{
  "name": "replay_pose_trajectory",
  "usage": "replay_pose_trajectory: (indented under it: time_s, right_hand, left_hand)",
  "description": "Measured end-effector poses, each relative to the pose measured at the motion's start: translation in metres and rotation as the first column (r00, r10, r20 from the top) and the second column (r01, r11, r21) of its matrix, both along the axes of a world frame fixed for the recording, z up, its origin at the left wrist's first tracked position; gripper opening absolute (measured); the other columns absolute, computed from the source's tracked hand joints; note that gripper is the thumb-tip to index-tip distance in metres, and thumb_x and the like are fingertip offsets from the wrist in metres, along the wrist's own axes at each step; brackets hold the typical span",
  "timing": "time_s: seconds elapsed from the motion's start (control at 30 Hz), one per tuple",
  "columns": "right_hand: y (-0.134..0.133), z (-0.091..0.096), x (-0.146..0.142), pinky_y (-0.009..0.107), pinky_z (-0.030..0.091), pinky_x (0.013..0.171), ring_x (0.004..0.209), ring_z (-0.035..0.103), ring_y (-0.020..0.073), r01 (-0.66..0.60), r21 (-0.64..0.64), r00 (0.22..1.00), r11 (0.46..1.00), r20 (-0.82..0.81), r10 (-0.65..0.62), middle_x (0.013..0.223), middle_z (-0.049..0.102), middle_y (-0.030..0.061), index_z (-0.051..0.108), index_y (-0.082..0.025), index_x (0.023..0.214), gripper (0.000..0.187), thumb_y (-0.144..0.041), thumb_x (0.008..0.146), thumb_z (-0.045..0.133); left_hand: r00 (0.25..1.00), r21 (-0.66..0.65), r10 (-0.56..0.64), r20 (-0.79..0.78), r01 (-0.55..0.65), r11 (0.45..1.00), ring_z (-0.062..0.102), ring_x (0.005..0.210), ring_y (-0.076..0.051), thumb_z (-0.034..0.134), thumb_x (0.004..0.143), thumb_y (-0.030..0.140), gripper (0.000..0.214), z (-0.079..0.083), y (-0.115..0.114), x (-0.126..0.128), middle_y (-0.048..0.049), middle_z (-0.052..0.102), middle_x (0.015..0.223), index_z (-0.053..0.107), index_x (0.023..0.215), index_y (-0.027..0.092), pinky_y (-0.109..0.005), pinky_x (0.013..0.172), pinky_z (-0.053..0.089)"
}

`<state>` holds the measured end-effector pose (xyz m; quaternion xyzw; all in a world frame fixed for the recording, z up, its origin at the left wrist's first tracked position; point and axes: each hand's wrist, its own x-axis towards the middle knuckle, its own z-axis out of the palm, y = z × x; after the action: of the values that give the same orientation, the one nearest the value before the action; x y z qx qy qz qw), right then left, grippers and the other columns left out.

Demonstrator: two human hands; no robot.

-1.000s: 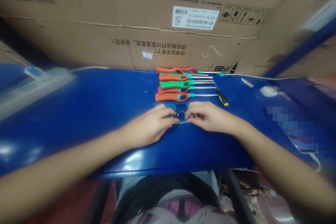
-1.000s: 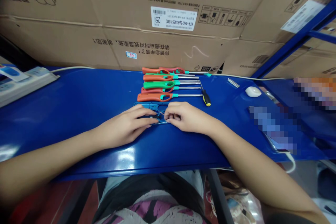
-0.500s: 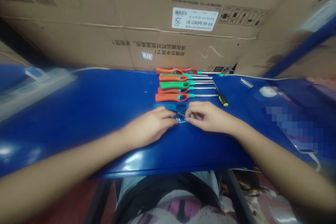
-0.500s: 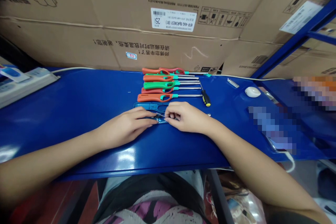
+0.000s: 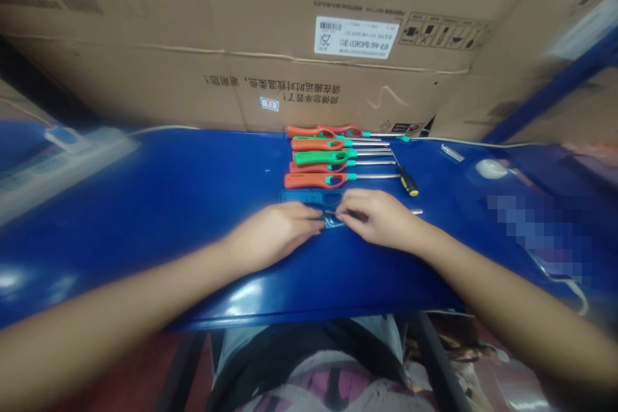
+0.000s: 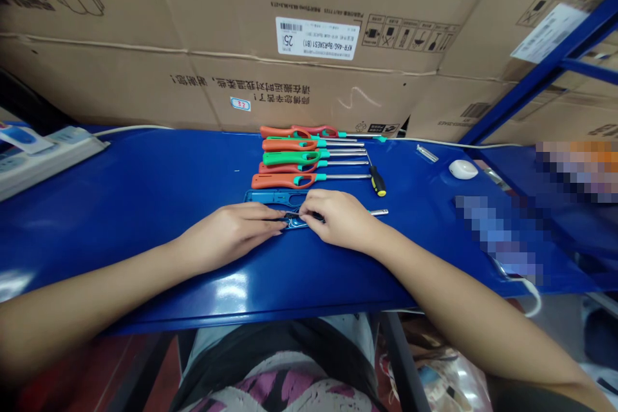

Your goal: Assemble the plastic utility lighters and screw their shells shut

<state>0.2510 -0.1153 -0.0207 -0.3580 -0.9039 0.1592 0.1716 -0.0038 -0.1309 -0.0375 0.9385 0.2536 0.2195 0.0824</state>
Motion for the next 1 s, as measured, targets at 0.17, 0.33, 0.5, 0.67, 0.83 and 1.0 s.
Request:
replay_pose_trajectory:
  time_s: [0.17,0.33,0.5,0.67,0.83,1.0]
  right_hand:
    - [0.001,-0.002,-0.001,0.029,0.050,0.074,0.081,0.066,0.0173,-0.014,-0.014,0.998,1.000,-0.069,0.013,0.093,0.071,0.0073,0.073,-0.017,0.093,0.014,-0.017,0.093,0.059]
    - [0.002,0.001,0.000,0.027,0.048,0.071,0.077,0.065,0.0157,0.013,-0.056,0.997,0.998,-0.080,-0.018,0.090,0.072,0.0061,0.074,-0.017,0.091,0.012,-0.017,0.092,0.061]
    - [0.003,0.009,0.006,0.026,0.047,0.067,0.071,0.061,0.0135,-0.014,-0.131,0.995,0.991,-0.098,0.001,0.086,0.070,0.0046,0.072,-0.016,0.088,0.010,-0.018,0.091,0.063]
    - [0.006,0.010,0.012,0.025,0.046,0.066,0.070,0.058,0.0124,-0.086,-0.206,0.991,0.975,-0.116,0.064,0.086,0.069,0.0034,0.071,-0.017,0.088,0.005,-0.017,0.089,0.066]
    - [0.006,0.007,0.010,0.025,0.046,0.067,0.071,0.059,0.0131,-0.103,-0.181,0.991,0.978,-0.104,0.085,0.085,0.069,0.0038,0.070,-0.017,0.085,0.007,-0.014,0.089,0.065]
    - [0.004,0.010,0.008,0.025,0.045,0.066,0.070,0.057,0.0124,-0.101,-0.159,0.993,0.982,-0.075,0.090,0.084,0.066,0.0032,0.070,-0.016,0.088,0.006,-0.014,0.090,0.064]
  left_hand:
    - [0.999,-0.011,-0.026,0.046,0.027,1.000,0.072,0.109,-0.022,0.055,0.100,0.022,0.025,0.001,0.001,0.000,-0.0091,0.075,0.120,0.076,0.114,0.019,-0.038,0.099,0.058]
    - [0.999,0.000,-0.044,0.024,0.044,0.999,0.072,0.108,-0.022,0.055,0.101,0.024,0.025,0.002,0.004,0.000,-0.0088,0.076,0.117,0.075,0.114,0.018,-0.038,0.098,0.059]
    - [0.997,-0.008,-0.077,-0.002,0.077,0.997,0.072,0.109,-0.022,0.052,0.102,0.021,0.027,0.006,0.005,-0.001,-0.0071,0.077,0.114,0.076,0.111,0.019,-0.038,0.098,0.058]
    - [0.997,-0.029,-0.068,0.025,0.069,0.997,0.072,0.106,-0.022,0.054,0.101,0.022,0.025,0.006,0.005,-0.001,-0.0079,0.077,0.113,0.075,0.113,0.019,-0.038,0.096,0.058]
    - [0.999,-0.043,-0.046,-0.001,0.046,0.998,0.067,0.110,-0.023,0.053,0.101,0.021,0.029,0.005,0.005,0.000,-0.0098,0.072,0.121,0.071,0.123,0.021,-0.040,0.097,0.056]
    - [0.998,-0.066,-0.048,-0.050,0.045,0.997,0.061,0.113,-0.024,0.048,0.102,0.019,0.031,0.006,0.003,0.002,-0.0119,0.066,0.124,0.069,0.124,0.020,-0.040,0.097,0.054]
